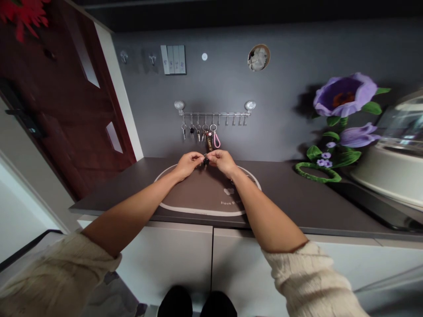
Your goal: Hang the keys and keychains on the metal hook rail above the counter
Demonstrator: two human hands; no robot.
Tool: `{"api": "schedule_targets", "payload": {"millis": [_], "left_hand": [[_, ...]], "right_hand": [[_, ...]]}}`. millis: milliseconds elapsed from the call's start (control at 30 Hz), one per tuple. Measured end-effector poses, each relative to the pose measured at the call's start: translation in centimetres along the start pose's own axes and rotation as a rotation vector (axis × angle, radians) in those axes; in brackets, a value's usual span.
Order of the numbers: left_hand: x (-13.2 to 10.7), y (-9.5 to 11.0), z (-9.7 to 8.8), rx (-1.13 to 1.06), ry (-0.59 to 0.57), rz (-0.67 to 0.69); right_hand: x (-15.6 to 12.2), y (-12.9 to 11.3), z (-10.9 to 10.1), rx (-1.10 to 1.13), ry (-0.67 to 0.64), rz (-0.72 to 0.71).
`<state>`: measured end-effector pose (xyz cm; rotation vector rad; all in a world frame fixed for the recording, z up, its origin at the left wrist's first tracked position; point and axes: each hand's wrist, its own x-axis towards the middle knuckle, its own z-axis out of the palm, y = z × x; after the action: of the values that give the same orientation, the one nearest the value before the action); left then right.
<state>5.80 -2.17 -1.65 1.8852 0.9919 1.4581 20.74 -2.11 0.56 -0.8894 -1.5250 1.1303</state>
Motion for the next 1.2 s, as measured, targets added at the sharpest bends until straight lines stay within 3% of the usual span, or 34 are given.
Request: {"api": "schedule_targets", "payload": {"millis": [533, 767, 933, 1200], "left_hand": [[0.7, 0.1, 0.4, -0.028, 0.049, -0.008], [2.4, 2.1, 0.7, 0.048, 0.058, -0.019], [3.6, 3.4, 1.4, -0.02, 0.112, -0.057], [3.8, 1.4, 2.7, -0.127, 0.211, -0.097]], "right_hand": [[0.4, 0.6, 0.0, 0.225, -0.035, 0.003], [0.4, -0.2, -0.3, 0.254, 0.041, -0.023], [0.9, -0.8, -1.4, 0.205, 0.121, -0.067], [3.2, -2.8, -3.6, 0.175, 0.244, -0.123]]}}
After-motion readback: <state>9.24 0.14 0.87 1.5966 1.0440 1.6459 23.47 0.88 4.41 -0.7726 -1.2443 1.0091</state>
